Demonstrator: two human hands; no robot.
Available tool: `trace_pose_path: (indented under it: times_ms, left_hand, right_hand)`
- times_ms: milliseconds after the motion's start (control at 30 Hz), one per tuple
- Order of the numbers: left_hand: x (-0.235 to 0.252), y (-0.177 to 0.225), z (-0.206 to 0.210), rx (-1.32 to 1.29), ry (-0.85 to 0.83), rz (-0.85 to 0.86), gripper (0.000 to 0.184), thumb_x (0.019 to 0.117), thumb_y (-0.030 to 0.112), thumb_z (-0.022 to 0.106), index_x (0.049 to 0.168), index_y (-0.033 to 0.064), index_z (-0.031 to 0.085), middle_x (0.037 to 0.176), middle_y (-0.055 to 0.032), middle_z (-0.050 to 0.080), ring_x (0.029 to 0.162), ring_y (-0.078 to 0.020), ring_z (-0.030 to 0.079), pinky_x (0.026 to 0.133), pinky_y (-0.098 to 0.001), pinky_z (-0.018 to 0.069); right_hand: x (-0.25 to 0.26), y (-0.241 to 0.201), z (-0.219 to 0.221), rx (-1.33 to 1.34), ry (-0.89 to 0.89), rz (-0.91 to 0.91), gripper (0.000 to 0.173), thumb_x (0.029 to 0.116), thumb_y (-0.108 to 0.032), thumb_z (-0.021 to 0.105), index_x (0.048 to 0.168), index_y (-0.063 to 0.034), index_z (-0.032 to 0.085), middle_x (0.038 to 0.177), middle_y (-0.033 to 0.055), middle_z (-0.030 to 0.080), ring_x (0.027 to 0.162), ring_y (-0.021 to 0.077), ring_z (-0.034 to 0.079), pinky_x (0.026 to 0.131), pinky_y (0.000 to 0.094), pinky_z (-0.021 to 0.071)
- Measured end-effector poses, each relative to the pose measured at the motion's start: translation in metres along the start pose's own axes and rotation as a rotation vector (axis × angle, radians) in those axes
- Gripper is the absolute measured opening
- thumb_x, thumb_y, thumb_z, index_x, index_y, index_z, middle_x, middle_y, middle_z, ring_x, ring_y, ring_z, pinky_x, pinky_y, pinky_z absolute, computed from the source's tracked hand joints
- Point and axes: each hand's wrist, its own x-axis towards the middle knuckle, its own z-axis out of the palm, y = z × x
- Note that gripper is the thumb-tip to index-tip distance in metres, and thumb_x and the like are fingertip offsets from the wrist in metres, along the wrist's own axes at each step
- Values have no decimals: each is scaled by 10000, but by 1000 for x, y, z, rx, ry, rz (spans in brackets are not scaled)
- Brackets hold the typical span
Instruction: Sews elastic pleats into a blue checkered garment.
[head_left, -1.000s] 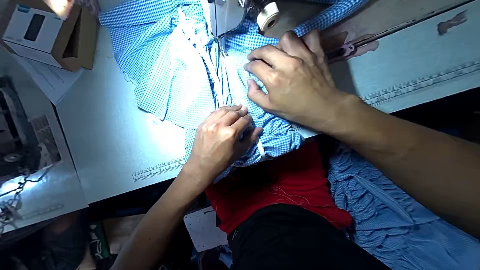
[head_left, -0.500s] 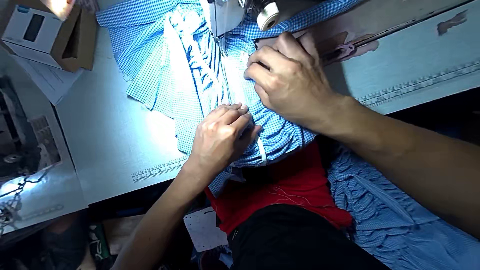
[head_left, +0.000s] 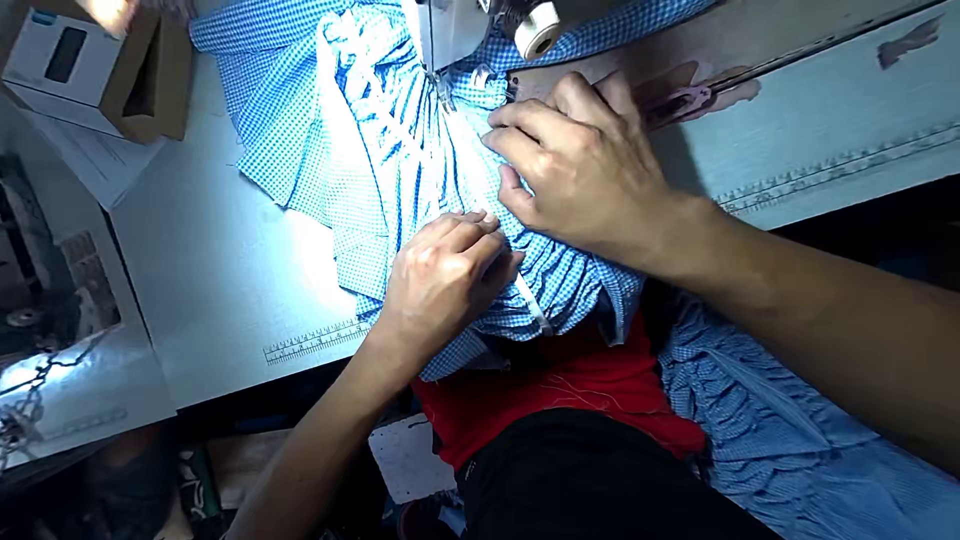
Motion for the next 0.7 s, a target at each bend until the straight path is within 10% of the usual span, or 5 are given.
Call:
trace_pose_path:
  times_ms: [200, 367, 567, 700]
  left_hand:
    - [1, 1, -1, -9, -6, -2, 257, 999, 310, 660, 1039, 96, 796, 1156, -74, 762, 1199, -218, 680, 1049, -362, 531]
    - [0, 4, 0, 9, 14, -12, 281, 986, 347, 677, 1011, 95, 799, 1128, -72, 769, 1178, -211, 693, 1025, -351, 547]
    - [0, 4, 2, 27, 11, -17, 307, 984, 377, 679, 1023, 95, 794, 1136, -74, 770, 1184, -212, 692, 1033, -351, 544]
    - [0, 4, 1, 28, 6, -12, 240, 997, 293, 656, 1027, 101, 796, 1137, -66, 769, 1176, -211, 693, 1026, -348, 541]
  right_hand:
    - [3, -2, 0, -9, 20, -16, 302, 1036, -81, 426, 1229, -89, 659, 1245, 143, 641, 1102, 394, 567, 859, 550, 384]
    - [3, 1, -1, 8, -5, 25, 393, 1023, -317, 431, 1190, -78, 694, 1372, 156, 613, 1204, 437, 535, 911, 607, 375]
    - [2, -1, 1, 30, 47, -48, 287, 1039, -97, 432, 1169, -69, 687, 1254, 142, 654, 1097, 395, 563, 849, 539, 385]
    - [2, -2, -1, 7, 11, 9, 386, 1028, -312, 444, 1193, -71, 697, 1331, 117, 646, 1141, 400, 556, 886, 579, 373]
